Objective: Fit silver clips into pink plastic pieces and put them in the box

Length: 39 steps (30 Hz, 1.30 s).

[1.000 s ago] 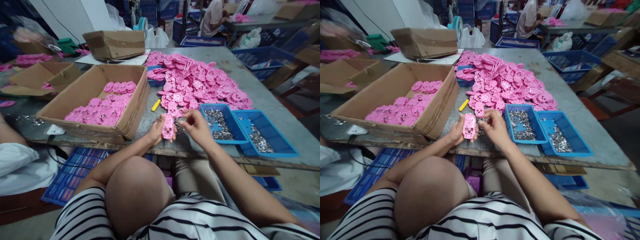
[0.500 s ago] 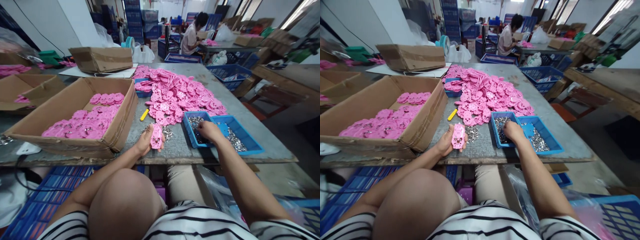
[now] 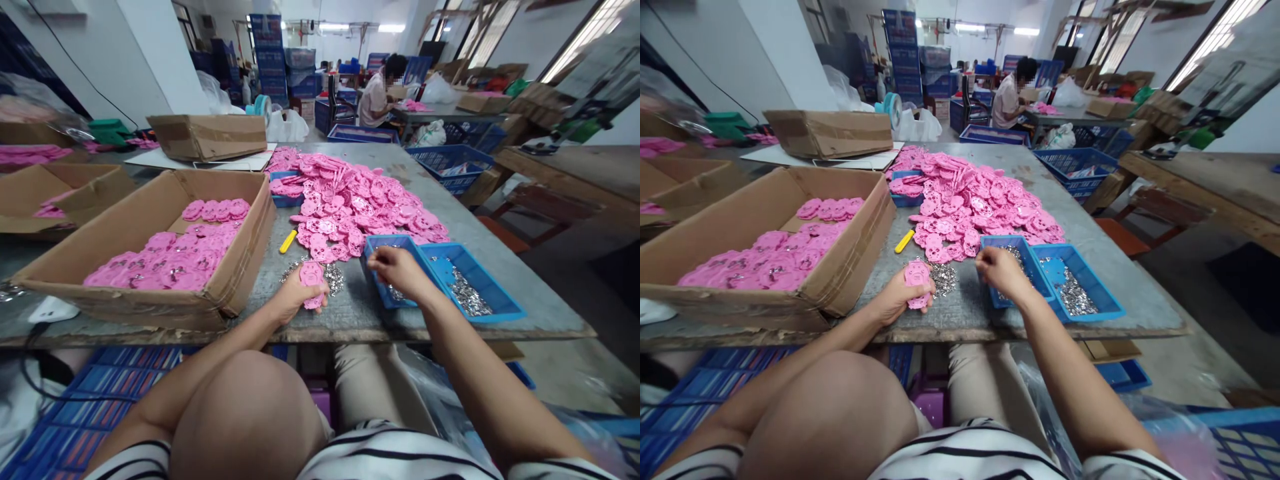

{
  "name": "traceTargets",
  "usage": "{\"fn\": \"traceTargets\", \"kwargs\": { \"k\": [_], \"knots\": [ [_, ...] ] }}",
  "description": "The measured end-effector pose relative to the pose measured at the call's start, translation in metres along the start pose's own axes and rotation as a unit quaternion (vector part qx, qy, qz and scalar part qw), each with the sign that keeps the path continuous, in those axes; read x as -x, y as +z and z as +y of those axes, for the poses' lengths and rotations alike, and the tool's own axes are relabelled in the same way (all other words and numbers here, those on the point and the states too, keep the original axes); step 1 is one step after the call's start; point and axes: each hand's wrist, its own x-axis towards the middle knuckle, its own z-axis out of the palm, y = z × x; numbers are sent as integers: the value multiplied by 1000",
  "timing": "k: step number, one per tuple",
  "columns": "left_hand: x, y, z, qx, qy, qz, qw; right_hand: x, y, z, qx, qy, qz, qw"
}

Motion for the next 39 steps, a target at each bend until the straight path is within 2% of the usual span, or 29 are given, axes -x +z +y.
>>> {"fn": "traceTargets", "kwargs": {
  "k": [2,4,6,9,12,19,23,30,35,39],
  "knots": [
    [0,1,0,-8,0,5,1000,6,21,-12,-92,-9,-63,994],
    [0,1,0,-5,0,14,1000,9,42,-19,-133,-13,-94,987],
    [0,0,0,-1,3,24,1000,10,59,-21,-132,-25,-99,986],
    [-2,-3,-3,-3,10,46,999,9,72,-20,-102,-56,-87,989],
    [-3,-4,-5,-7,9,69,998,8,74,-20,-70,-79,-83,991],
    [-1,0,2,-26,1,78,997,13,75,-28,-21,-127,-80,989],
    [0,1,3,-20,1,60,998,14,73,-29,10,-115,-41,993],
    [-3,-3,-2,-23,3,81,996,12,74,-30,38,-100,-61,992],
    [-2,-3,0,-36,7,77,996,13,78,-28,1,-110,-58,992],
    [-2,-2,1,-28,26,89,995,12,87,-20,-105,-76,-49,990]
  ]
}}
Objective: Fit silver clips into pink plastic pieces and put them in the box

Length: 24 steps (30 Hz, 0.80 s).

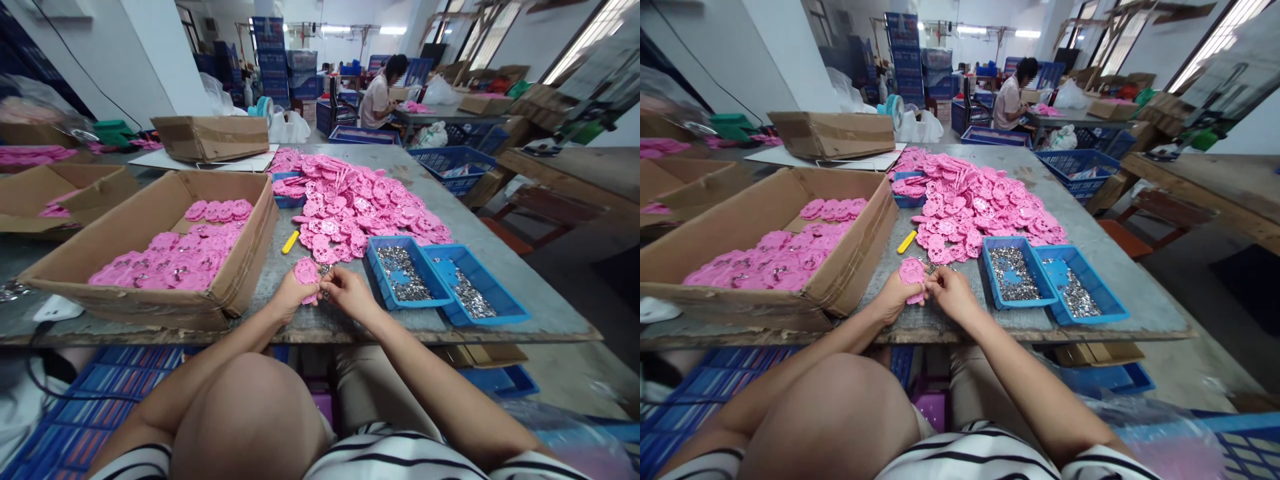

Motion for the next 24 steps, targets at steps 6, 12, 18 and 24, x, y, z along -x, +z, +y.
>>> {"fn": "traceTargets", "kwargs": {
  "k": [6,12,18,24],
  "knots": [
    [0,1,2,13,2,4,1000,-3,5,11,-104,22,29,994],
    [4,8,10,95,54,-5,994,-2,0,5,-249,61,88,963],
    [7,15,16,154,58,6,986,4,3,-5,-239,18,137,961],
    [8,13,15,150,83,-34,985,5,9,-6,-234,-1,122,964]
  ]
}}
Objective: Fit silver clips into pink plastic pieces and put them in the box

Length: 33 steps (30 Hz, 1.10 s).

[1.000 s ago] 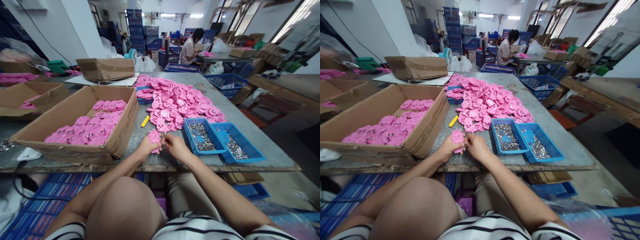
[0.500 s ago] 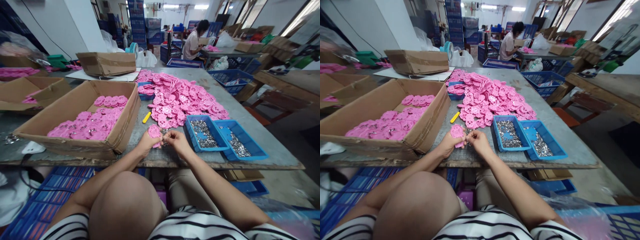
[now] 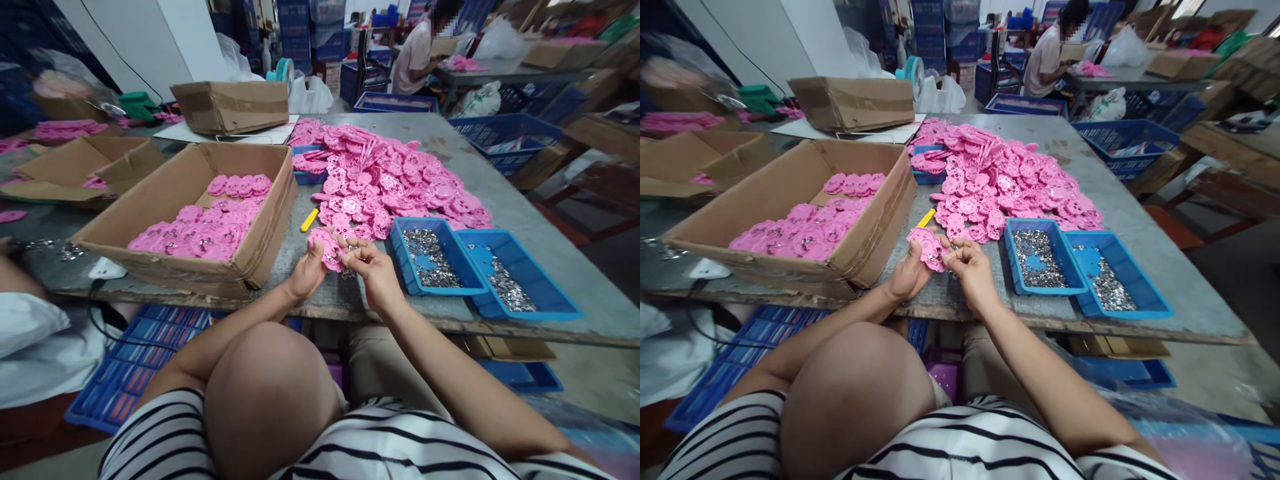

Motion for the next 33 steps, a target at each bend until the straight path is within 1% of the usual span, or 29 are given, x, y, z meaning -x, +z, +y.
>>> {"fn": "traceTargets", "kwargs": {
  "k": [2,7,11,15,19,21,23,24,26,28,29,30,32,33],
  "knots": [
    [0,-1,0,-2,6,-11,1000,-1,1,1,-16,2,-6,1000],
    [1,1,0,-21,2,0,1000,-2,3,-1,-16,-2,-16,1000],
    [0,1,0,-6,24,-36,999,-2,3,-2,-15,-4,-19,1000],
    [1,-1,-1,2,14,-20,1000,-3,3,-1,0,-11,-17,1000],
    [1,-3,-4,33,19,-24,999,-3,3,2,31,-28,-13,999],
    [0,-5,-6,44,12,-22,999,-3,4,5,54,-56,-2,997],
    [-1,-7,-9,48,8,-21,999,-4,5,11,79,-84,23,993],
    [-1,-8,-9,47,7,-21,999,-5,6,13,90,-89,33,991],
    [-2,-10,-10,43,6,-20,999,-9,4,16,92,-72,33,993],
    [-2,-11,-9,37,4,-26,999,-14,-5,14,70,-49,21,996],
    [-2,-11,-8,33,5,-34,999,-18,-13,11,57,-50,23,997],
    [-2,-12,-8,28,5,-45,999,-23,-25,6,47,-60,39,996],
    [-2,-13,-5,20,-3,-70,997,-33,-58,-7,67,-98,104,988],
    [-2,-13,-5,17,-11,-79,997,-39,-79,-14,99,-108,155,977]
  ]
}}
